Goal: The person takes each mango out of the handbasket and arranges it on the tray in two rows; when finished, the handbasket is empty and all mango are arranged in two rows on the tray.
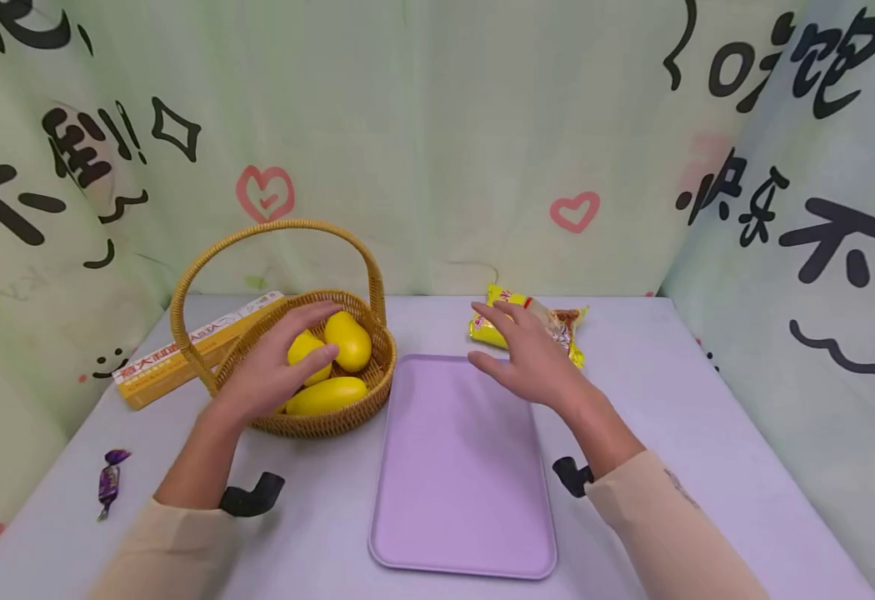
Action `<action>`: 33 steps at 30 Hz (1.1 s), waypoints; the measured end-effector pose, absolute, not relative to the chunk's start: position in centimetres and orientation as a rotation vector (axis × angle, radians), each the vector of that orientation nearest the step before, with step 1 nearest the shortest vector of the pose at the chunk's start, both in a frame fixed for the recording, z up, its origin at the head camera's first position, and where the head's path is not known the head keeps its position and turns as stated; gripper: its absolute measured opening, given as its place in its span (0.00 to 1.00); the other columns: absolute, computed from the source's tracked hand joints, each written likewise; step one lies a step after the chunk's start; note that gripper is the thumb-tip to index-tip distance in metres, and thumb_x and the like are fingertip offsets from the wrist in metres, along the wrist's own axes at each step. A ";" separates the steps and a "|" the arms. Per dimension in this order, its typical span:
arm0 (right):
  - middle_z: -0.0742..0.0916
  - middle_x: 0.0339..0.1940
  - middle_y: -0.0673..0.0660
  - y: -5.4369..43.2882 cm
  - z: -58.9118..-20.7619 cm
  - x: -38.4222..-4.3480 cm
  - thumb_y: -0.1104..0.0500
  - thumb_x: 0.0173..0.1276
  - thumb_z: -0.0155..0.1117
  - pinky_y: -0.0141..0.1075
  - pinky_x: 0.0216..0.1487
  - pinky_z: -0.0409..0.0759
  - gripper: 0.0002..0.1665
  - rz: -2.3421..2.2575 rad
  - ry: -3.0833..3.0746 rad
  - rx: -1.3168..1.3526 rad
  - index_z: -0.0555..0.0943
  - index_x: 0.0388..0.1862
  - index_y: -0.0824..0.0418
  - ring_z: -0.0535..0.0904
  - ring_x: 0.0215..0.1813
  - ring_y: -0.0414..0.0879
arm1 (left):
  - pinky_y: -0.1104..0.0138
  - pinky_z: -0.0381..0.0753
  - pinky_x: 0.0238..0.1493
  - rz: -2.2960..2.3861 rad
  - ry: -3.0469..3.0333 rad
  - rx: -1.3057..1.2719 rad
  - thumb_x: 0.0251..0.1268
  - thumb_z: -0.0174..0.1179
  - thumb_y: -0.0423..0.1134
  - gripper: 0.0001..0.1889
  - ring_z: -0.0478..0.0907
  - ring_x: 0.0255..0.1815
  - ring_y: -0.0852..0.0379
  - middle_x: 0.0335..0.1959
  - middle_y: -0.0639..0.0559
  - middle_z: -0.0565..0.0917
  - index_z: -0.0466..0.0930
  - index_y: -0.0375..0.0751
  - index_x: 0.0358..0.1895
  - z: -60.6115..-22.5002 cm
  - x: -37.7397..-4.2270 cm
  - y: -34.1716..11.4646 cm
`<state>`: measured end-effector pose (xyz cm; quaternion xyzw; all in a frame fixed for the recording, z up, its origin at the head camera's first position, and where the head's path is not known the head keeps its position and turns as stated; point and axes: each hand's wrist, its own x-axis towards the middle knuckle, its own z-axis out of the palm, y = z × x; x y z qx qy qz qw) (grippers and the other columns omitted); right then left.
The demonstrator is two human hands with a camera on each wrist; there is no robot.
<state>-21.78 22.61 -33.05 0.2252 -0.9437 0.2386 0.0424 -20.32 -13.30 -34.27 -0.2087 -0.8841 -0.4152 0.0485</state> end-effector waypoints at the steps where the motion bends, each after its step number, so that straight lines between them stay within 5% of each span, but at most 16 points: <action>1: 0.69 0.78 0.66 22.4 -32.9 -21.9 0.49 0.74 0.67 0.69 0.76 0.62 0.41 0.749 -2.885 0.694 0.64 0.81 0.55 0.57 0.81 0.68 | 0.40 0.60 0.80 -1.338 -2.650 -0.622 0.76 0.57 0.54 0.30 0.59 0.82 0.47 0.80 0.52 0.65 0.67 0.55 0.77 -34.2 -20.2 -13.5; 7: 0.70 0.78 0.64 21.6 -31.9 -22.6 0.50 0.74 0.66 0.65 0.75 0.68 0.39 0.853 -2.876 0.696 0.66 0.81 0.54 0.63 0.80 0.63 | 0.45 0.62 0.81 -1.745 -2.342 -0.577 0.80 0.54 0.41 0.25 0.63 0.79 0.48 0.77 0.49 0.70 0.68 0.44 0.76 -34.2 -19.2 -14.9; 11: 0.71 0.77 0.62 21.0 -31.3 -22.8 0.49 0.74 0.67 0.60 0.65 0.78 0.39 0.872 -2.868 0.701 0.66 0.81 0.52 0.77 0.63 0.62 | 0.66 0.68 0.78 -1.812 -2.237 -0.562 0.81 0.51 0.38 0.23 0.68 0.76 0.51 0.74 0.46 0.73 0.69 0.40 0.75 -34.0 -18.4 -16.0; 14: 0.73 0.76 0.61 20.8 -31.0 -23.1 0.49 0.73 0.67 0.57 0.62 0.79 0.39 0.876 -2.871 0.699 0.67 0.80 0.51 0.79 0.59 0.60 | 0.75 0.74 0.69 -1.834 -2.183 -0.560 0.82 0.50 0.38 0.22 0.73 0.72 0.55 0.71 0.45 0.77 0.71 0.40 0.73 -33.9 -18.0 -16.5; 19: 0.74 0.76 0.59 20.2 -30.9 -23.4 0.50 0.73 0.67 0.61 0.73 0.71 0.37 0.918 -2.870 0.731 0.69 0.79 0.51 0.68 0.77 0.59 | 0.70 0.81 0.65 -1.941 -1.943 -0.549 0.81 0.50 0.33 0.20 0.79 0.65 0.54 0.62 0.47 0.84 0.73 0.32 0.70 -34.0 -17.4 -17.8; 33: 0.78 0.73 0.55 18.4 -30.8 -24.4 0.52 0.73 0.69 0.56 0.70 0.76 0.34 1.145 -2.878 0.803 0.73 0.76 0.51 0.73 0.73 0.59 | 0.66 0.89 0.51 -2.166 -1.353 -0.708 0.76 0.44 0.21 0.20 0.87 0.49 0.47 0.49 0.40 0.88 0.74 0.24 0.65 -35.2 -16.4 -22.0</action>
